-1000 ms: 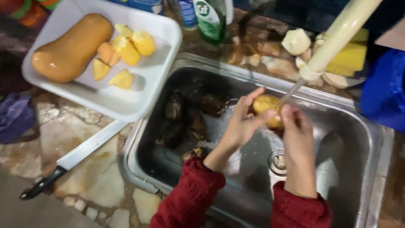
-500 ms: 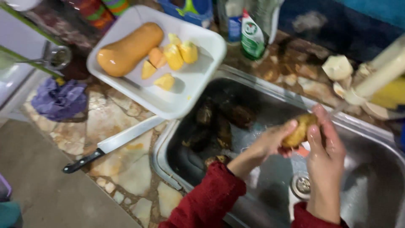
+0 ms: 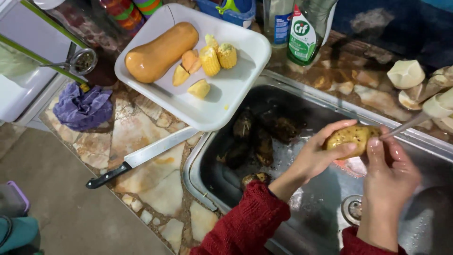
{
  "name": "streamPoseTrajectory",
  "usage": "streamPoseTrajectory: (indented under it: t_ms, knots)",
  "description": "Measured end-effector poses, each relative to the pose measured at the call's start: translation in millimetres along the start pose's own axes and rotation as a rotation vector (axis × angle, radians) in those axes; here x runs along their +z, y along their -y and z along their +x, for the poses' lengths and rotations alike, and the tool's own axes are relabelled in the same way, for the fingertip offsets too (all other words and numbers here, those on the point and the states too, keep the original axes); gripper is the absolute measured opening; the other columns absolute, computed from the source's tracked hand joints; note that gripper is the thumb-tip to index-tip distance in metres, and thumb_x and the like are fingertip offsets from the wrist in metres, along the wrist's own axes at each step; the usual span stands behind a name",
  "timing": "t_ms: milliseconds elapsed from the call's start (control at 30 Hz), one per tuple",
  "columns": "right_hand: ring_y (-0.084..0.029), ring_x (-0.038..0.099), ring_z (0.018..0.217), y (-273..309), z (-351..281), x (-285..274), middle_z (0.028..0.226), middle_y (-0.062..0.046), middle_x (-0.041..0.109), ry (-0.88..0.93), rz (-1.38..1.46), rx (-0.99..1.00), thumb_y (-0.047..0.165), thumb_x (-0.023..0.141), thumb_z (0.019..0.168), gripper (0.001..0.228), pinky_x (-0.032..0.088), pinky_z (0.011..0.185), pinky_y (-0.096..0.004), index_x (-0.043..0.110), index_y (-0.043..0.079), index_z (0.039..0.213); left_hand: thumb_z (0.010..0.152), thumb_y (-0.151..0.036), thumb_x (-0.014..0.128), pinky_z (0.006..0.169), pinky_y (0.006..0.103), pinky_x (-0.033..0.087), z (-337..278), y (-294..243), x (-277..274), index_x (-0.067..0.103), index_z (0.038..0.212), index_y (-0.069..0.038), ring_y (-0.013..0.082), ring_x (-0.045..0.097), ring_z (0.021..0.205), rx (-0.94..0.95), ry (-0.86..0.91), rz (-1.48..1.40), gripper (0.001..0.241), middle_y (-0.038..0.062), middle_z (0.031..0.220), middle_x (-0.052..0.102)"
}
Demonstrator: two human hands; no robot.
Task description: Washing and cleaning potatoes and other vegetables in a kitchen sink.
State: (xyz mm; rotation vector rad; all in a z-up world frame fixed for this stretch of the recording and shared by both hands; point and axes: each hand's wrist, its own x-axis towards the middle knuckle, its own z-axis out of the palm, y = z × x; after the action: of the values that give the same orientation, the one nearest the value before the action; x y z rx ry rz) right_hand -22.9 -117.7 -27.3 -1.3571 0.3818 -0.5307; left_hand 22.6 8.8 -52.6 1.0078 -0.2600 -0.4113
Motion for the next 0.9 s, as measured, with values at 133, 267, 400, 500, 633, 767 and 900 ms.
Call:
streamPoseTrajectory:
  t_ms: [133, 267, 400, 500, 633, 767, 900]
  knots:
    - [-0.011, 0.067, 0.116, 1.8, -7.8, 7.0, 0.133, -0.011, 0.071, 0.017, -0.192, -0.145, 0.005, 0.07, 0.111, 0.031, 0.054, 0.106, -0.025, 0.067, -0.003, 0.141, 0.096, -0.029, 0.074, 0.1, 0.0325, 0.053, -2.4, -5.0, 2.3, 0.053, 0.149, -0.003, 0.0166, 0.062, 0.118, -0.047, -0.07, 0.115, 0.063, 0.009, 0.131, 0.064]
    - [-0.008, 0.061, 0.11, 16.6, -10.0, 13.5, 0.129, -0.007, 0.069, 0.138, -0.267, -0.096, 0.01, 0.063, 0.112, 0.029, 0.049, 0.098, -0.022, 0.067, 0.001, 0.139, 0.102, -0.042, 0.069, 0.097, 0.0318, 0.052, -2.2, 12.6, -1.6, 0.054, 0.145, 0.0, 0.0177, 0.062, 0.114, -0.143, -0.081, 0.126, 0.062, 0.01, 0.128, 0.065]
    - [-0.008, 0.062, 0.115, 29.6, -7.2, 13.5, 0.128, -0.003, 0.069, 0.192, -0.21, 0.025, 0.017, 0.05, 0.114, 0.031, 0.048, 0.103, -0.022, 0.065, 0.002, 0.136, 0.094, -0.04, 0.068, 0.092, 0.0326, 0.053, -8.8, -18.6, 15.9, 0.053, 0.146, -0.006, 0.0187, 0.063, 0.108, -0.179, -0.056, 0.46, 0.064, 0.009, 0.123, 0.065]
    - [-0.006, 0.062, 0.109, 26.6, -6.8, 9.5, 0.124, -0.004, 0.07, 0.175, -0.262, -0.047, 0.018, 0.056, 0.115, 0.029, 0.049, 0.098, -0.021, 0.067, 0.003, 0.136, 0.105, -0.038, 0.065, 0.11, 0.0303, 0.046, -9.6, 6.6, 13.3, 0.049, 0.147, -0.006, 0.0174, 0.055, 0.127, 0.114, -0.027, 0.325, 0.056, 0.008, 0.133, 0.059]
    - [-0.012, 0.066, 0.092, 23.4, -13.9, 11.5, 0.107, -0.011, 0.075, -0.014, -0.633, -0.126, 0.016, 0.071, 0.112, 0.024, 0.053, 0.083, -0.026, 0.076, 0.002, 0.131, 0.107, -0.033, 0.066, 0.107, 0.0329, 0.047, -10.1, 25.4, 13.1, 0.05, 0.147, -0.008, 0.0217, 0.057, 0.124, -0.043, -0.051, 0.046, 0.05, 0.013, 0.132, 0.059]
    - [-0.011, 0.069, 0.088, 19.6, -14.7, 7.5, 0.101, -0.012, 0.076, -0.002, -0.695, -0.285, 0.011, 0.072, 0.111, 0.018, 0.055, 0.085, -0.027, 0.076, 0.0, 0.124, 0.1, -0.029, 0.066, 0.104, 0.0344, 0.05, -18.8, -31.3, 31.4, 0.054, 0.149, -0.017, 0.0273, 0.062, 0.122, 0.058, -0.184, 0.633, 0.052, 0.015, 0.134, 0.06]
    - [-0.014, 0.062, 0.077, 50.0, -17.5, 26.5, 0.089, -0.015, 0.07, 0.04, -0.777, -0.169, 0.016, 0.065, 0.11, 0.024, 0.05, 0.073, -0.03, 0.075, 0.004, 0.128, 0.103, -0.032, 0.064, 0.106, 0.036, 0.05, -21.3, -22.4, 20.2, 0.055, 0.145, -0.015, 0.0267, 0.063, 0.123, 0.14, -0.155, 0.635, 0.045, 0.012, 0.127, 0.062]
